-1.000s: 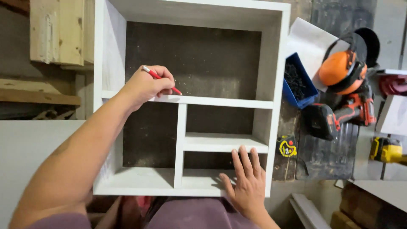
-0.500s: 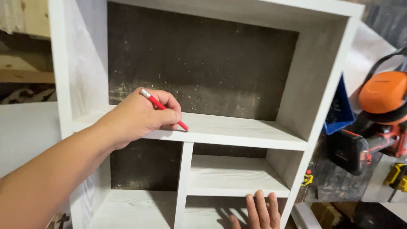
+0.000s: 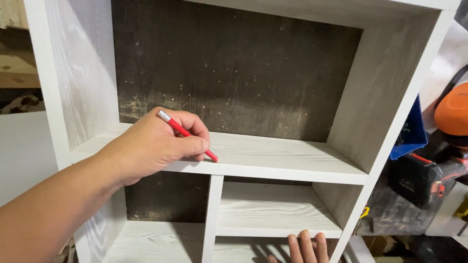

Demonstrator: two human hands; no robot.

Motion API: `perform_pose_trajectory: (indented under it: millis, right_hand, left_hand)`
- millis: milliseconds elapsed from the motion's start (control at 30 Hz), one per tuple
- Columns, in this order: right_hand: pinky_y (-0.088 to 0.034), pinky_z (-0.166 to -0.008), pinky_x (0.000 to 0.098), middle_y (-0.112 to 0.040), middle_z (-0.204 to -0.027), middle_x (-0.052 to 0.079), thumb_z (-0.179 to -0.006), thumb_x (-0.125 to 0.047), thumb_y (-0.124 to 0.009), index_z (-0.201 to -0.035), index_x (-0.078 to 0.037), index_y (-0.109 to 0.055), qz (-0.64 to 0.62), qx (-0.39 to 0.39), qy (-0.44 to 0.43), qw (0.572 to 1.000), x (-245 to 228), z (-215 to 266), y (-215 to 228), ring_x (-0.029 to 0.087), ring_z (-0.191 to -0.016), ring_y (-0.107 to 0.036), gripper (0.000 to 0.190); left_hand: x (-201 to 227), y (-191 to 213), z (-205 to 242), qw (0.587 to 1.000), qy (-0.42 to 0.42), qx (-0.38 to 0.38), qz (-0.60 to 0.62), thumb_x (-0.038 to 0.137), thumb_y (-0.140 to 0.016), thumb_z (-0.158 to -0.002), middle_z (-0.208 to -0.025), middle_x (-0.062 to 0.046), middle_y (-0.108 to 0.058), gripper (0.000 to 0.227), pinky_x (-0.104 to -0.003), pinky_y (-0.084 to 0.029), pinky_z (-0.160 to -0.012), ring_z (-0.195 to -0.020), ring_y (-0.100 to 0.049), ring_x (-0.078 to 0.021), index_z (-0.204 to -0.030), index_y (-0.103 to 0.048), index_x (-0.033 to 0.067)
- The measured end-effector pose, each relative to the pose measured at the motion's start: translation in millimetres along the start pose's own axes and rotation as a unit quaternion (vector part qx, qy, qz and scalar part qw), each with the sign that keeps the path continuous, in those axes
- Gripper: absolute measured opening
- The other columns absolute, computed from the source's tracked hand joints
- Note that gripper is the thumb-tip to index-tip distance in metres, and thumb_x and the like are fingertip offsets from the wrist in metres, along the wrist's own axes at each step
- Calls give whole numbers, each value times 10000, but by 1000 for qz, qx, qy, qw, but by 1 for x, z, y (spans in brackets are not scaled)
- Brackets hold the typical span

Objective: Measuring and marking positions on a wooden shelf unit using a tape measure and pencil

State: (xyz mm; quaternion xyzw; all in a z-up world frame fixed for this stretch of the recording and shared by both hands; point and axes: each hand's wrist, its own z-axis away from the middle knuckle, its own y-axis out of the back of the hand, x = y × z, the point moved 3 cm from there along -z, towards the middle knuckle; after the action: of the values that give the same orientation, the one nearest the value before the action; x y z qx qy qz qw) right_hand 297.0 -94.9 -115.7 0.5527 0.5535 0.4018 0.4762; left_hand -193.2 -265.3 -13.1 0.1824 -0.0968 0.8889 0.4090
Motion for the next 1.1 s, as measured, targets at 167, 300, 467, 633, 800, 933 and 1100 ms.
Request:
perform_pose_trajectory:
  millis: [167, 300, 467, 633, 800, 933, 1100]
  right_hand:
    - [-606, -912, 624, -728, -1186, 209, -800, -791, -623, -1175, -124, -680, -6, -11, -35, 999, -3, 6, 1, 600, -1169, -633, 768]
    - [-577, -661, 548, -737, -1080, 218, -796, -792, -626, -1155, -110, -654, -23, -15, -40, 999, -6, -17, 6, 599, -1028, -639, 771]
    - [-574, -963, 659, -659, -1270, 195, -941, -487, -624, -1428, -227, -495, 12, -9, 110, 994, 6, -37, 13, 502, -1189, -642, 566]
    - [-474, -1208, 650, -660, -1334, 261, -914, -563, -647, -1310, -33, -645, -41, -28, -22, 999, -22, -65, 28, 458, -1340, -582, 661]
    - [-452, -1256, 610, -604, -1469, 232, -943, -489, -677, -1400, -56, -620, -92, -24, -81, 992, -32, -99, 47, 455, -1426, -557, 633]
    - [-417, -1264, 583, -566, -1517, 241, -941, -470, -713, -1443, -40, -596, -88, -49, -57, 993, -32, -105, 54, 501, -1462, -505, 671]
    - [-383, -1283, 606, -497, -1600, 205, -984, -436, -714, -1518, -56, -552, -110, -42, -67, 991, -31, -113, 49, 526, -1525, -418, 675]
  left_hand:
    - [1, 0, 0, 1000, 1, 6, -10, 55, -747, -898, -682, -122, -703, 137, -290, -488, -742, -823, -835, -214, -770, -752, 5]
    - [-1, 0, -3, 1000, -6, 1, 1, 39, -746, -896, -678, -131, -697, 133, -298, -528, -760, -860, -879, -245, -770, -744, -3]
    - [0, -1, -4, 1000, -6, 14, -25, 67, -741, -887, -672, -116, -716, 129, -294, -439, -669, -680, -634, -181, -767, -753, 20]
    - [-3, -3, -8, 1000, -19, 13, -14, 47, -730, -885, -682, -120, -725, 107, -287, -504, -707, -699, -668, -178, -785, -747, 17]
    - [-2, -3, -6, 999, -42, 34, 6, -6, -723, -924, -726, -119, -721, 117, -288, -481, -627, -677, -640, -174, -812, -721, 29]
    - [-21, -1, 29, 982, -159, 55, 87, 9, -673, -885, -699, -76, -694, 101, -220, -282, -470, -538, -425, -73, -807, -684, 71]
    - [-53, -3, 126, 896, -391, 194, -77, -12, -729, -940, -867, -48, -670, 52, -244, -438, -704, -777, -568, -125, -934, -699, 30]
